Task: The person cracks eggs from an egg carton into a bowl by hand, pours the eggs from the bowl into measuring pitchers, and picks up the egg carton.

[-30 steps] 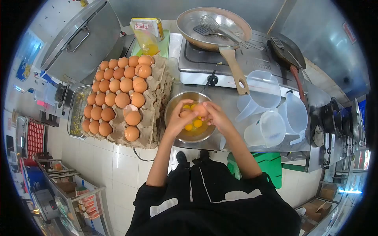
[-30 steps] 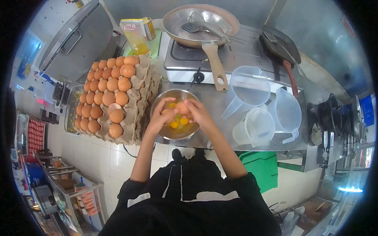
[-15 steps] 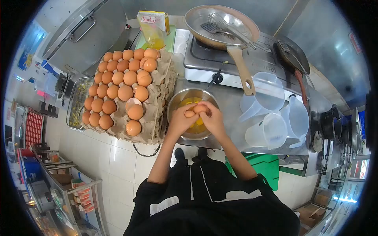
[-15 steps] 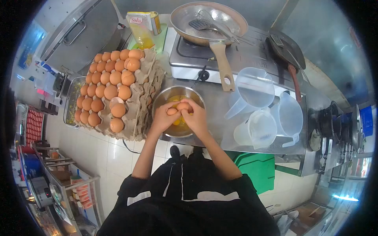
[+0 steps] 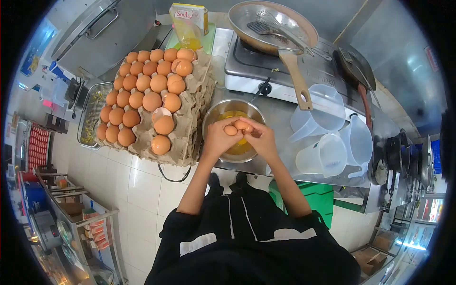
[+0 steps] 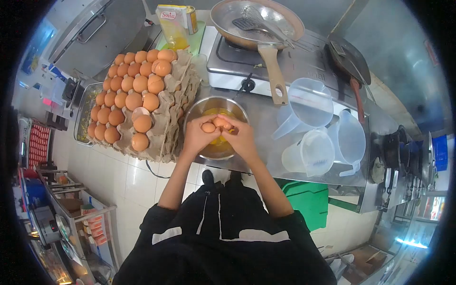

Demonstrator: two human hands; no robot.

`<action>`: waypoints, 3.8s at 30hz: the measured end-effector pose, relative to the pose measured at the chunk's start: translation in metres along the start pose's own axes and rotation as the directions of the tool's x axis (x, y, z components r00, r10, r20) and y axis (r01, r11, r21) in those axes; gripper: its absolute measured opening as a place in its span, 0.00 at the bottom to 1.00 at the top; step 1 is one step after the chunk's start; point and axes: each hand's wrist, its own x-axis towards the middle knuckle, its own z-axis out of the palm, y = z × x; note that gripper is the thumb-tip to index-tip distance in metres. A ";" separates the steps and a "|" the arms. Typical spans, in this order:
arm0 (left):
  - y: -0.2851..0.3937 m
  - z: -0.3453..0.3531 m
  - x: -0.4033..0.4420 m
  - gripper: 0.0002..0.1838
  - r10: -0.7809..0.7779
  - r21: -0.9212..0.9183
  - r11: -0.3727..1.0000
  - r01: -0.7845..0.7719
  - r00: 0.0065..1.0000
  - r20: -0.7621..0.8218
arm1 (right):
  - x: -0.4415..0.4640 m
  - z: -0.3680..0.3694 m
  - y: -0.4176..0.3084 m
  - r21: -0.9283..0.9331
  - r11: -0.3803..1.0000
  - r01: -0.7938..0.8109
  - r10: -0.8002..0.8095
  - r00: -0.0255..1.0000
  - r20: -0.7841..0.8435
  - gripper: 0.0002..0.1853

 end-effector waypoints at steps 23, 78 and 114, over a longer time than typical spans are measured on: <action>-0.002 -0.001 -0.012 0.22 0.043 -0.165 0.985 -0.052 0.997 -0.056 | 0.008 -0.025 -0.058 -0.430 0.820 0.377 -0.238 0.908 0.344 0.27; 0.061 -0.062 -0.055 0.20 -0.122 -0.889 0.292 0.352 0.936 0.330 | 0.058 0.008 -0.088 0.174 0.984 0.046 -0.046 0.999 -0.005 0.23; 0.011 -0.002 0.000 0.22 -0.075 -0.057 0.995 0.082 0.989 0.127 | 0.008 -0.027 -0.030 -0.148 0.989 -0.011 0.041 0.978 0.206 0.26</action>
